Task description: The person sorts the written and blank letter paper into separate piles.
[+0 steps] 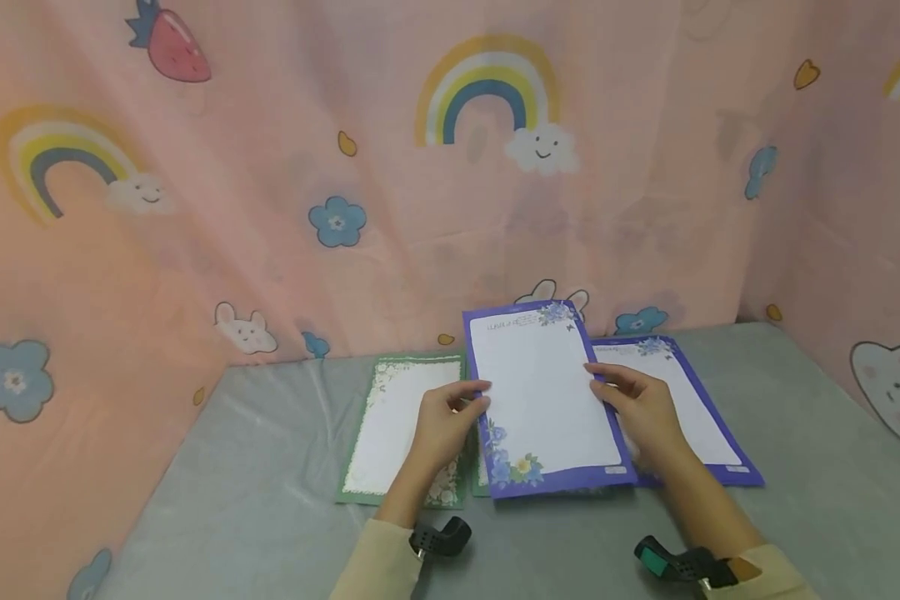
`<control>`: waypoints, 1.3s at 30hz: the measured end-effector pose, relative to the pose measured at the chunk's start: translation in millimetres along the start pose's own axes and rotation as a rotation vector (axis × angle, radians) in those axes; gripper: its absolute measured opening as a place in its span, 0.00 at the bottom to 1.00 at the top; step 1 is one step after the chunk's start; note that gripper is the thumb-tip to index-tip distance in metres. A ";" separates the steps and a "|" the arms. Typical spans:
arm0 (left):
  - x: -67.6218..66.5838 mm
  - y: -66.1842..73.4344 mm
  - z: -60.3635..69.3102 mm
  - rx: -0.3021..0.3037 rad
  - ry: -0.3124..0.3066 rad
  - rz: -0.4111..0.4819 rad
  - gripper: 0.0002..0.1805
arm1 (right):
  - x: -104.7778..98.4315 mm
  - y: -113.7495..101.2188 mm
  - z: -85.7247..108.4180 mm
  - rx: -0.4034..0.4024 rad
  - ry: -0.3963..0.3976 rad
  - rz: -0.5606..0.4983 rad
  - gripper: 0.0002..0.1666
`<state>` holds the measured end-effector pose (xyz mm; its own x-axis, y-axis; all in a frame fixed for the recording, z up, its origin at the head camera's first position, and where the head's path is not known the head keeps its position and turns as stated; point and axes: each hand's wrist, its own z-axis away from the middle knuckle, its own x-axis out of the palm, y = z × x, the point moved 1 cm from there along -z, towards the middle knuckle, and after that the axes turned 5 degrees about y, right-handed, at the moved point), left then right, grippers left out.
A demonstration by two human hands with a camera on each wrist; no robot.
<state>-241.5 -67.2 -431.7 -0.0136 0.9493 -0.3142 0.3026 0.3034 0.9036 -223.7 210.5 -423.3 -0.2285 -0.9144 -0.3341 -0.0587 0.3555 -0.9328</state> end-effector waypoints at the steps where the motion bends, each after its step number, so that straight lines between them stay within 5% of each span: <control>1: 0.2 3.3 -0.2 0.001 0.005 0.001 0.12 | -2.1 -1.6 -1.2 -0.017 0.005 0.013 0.24; 15: 20.2 49.2 -10.8 0.026 0.007 -0.024 0.13 | -42.2 -6.6 -6.1 -0.100 0.033 0.021 0.27; 23: 42.7 62.5 -13.3 0.035 0.024 0.071 0.12 | -65.8 -8.4 -8.3 -0.090 0.091 0.009 0.27; 29: 59.0 71.5 -14.5 0.001 0.065 0.056 0.12 | -82.3 -7.2 -12.0 -0.020 0.101 -0.002 0.28; 36: 76.5 77.6 -15.6 0.008 0.083 0.087 0.11 | -96.7 -5.5 -13.8 0.078 0.093 -0.306 0.28; 39: 83.1 79.4 -16.0 -0.007 0.083 0.094 0.12 | -101.7 -6.6 -13.5 0.102 0.130 -0.244 0.29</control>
<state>-233.9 37.1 -381.4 -0.0646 0.9770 -0.2033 0.2996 0.2133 0.9299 -213.2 303.8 -381.3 -0.3427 -0.9357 -0.0842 -0.0307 0.1008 -0.9944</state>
